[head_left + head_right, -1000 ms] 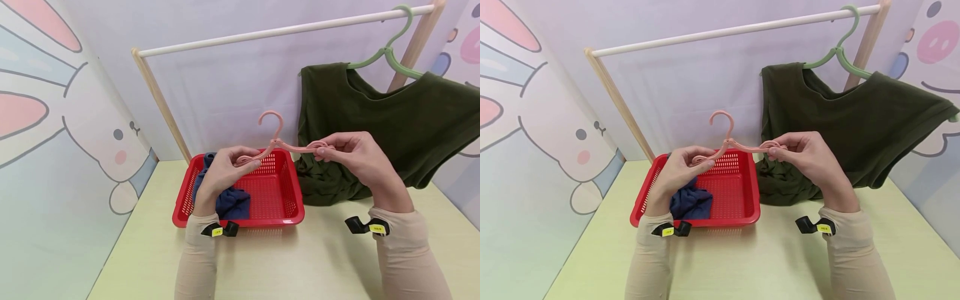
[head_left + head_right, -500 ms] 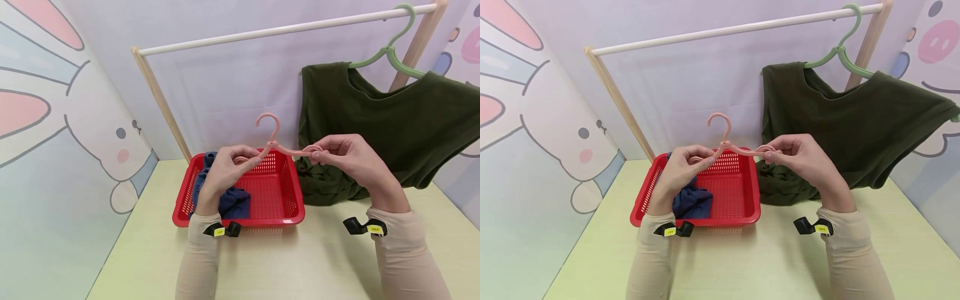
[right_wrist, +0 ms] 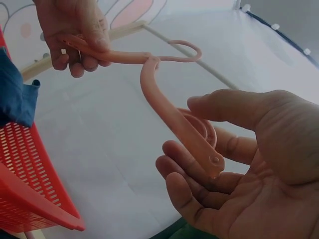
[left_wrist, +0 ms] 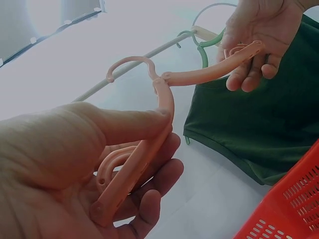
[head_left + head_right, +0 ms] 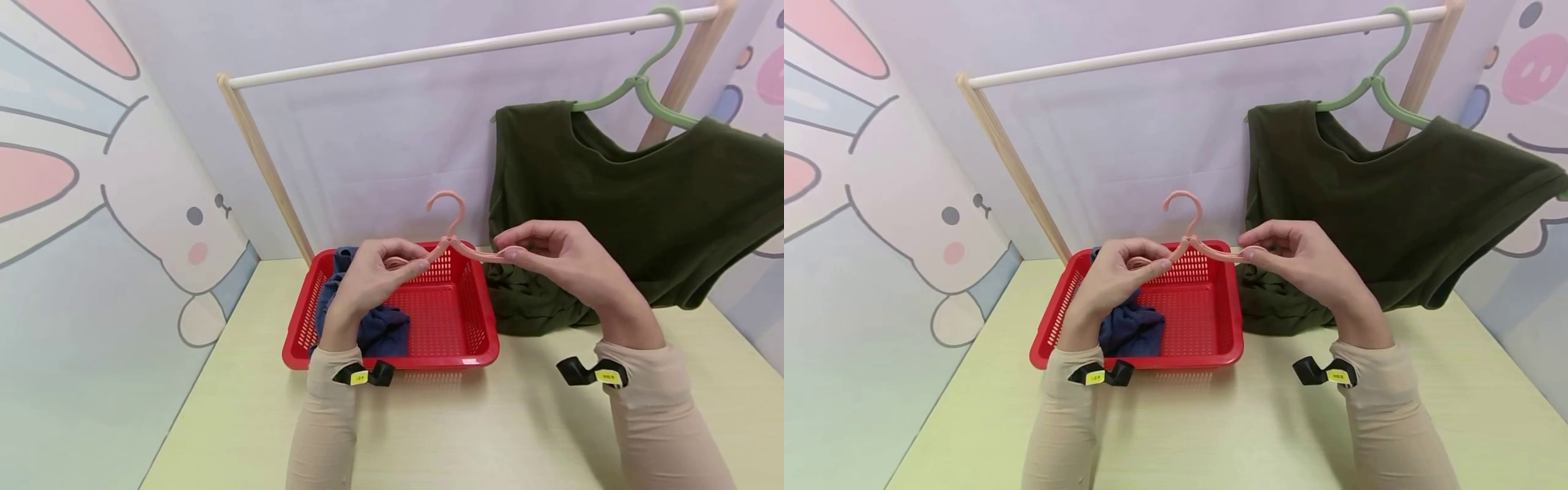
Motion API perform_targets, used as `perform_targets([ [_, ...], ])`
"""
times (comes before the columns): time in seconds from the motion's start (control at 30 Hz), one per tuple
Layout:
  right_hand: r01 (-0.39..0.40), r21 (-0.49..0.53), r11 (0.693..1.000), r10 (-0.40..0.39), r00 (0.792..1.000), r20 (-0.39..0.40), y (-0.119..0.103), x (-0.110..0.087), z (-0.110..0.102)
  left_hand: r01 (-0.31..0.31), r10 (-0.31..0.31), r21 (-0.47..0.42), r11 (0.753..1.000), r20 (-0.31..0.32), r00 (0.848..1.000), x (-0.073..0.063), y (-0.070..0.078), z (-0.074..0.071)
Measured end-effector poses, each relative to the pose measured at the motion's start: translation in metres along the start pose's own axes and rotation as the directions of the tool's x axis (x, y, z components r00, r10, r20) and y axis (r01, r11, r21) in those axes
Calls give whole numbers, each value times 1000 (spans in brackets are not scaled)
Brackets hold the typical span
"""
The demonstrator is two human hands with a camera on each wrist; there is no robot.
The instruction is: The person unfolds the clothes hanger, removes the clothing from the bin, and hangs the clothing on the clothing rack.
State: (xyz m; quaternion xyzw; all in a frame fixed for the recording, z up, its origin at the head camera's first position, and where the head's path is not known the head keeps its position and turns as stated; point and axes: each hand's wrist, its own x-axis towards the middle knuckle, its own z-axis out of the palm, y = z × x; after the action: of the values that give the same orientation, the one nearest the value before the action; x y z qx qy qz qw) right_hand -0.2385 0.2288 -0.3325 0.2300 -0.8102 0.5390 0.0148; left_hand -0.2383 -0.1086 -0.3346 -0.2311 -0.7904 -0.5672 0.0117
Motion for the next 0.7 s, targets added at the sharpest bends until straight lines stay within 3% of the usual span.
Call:
perform_targets([
  [0.23, 17, 24, 1000, -17, 1000, -21, 1, 4, 4, 6, -5, 9, 1000, -15, 1000, 0, 0, -1],
  [0.47, 42, 77, 996, -34, 995, -97, 1, 4, 4, -2, 2, 4, 1000, -21, 1000, 2, 2, 2],
  [0.7, 70, 188, 980, -37, 984, -174, 1, 0, -3, -19, 19, -7, 1000, -18, 1000, 1, 2, 1],
])
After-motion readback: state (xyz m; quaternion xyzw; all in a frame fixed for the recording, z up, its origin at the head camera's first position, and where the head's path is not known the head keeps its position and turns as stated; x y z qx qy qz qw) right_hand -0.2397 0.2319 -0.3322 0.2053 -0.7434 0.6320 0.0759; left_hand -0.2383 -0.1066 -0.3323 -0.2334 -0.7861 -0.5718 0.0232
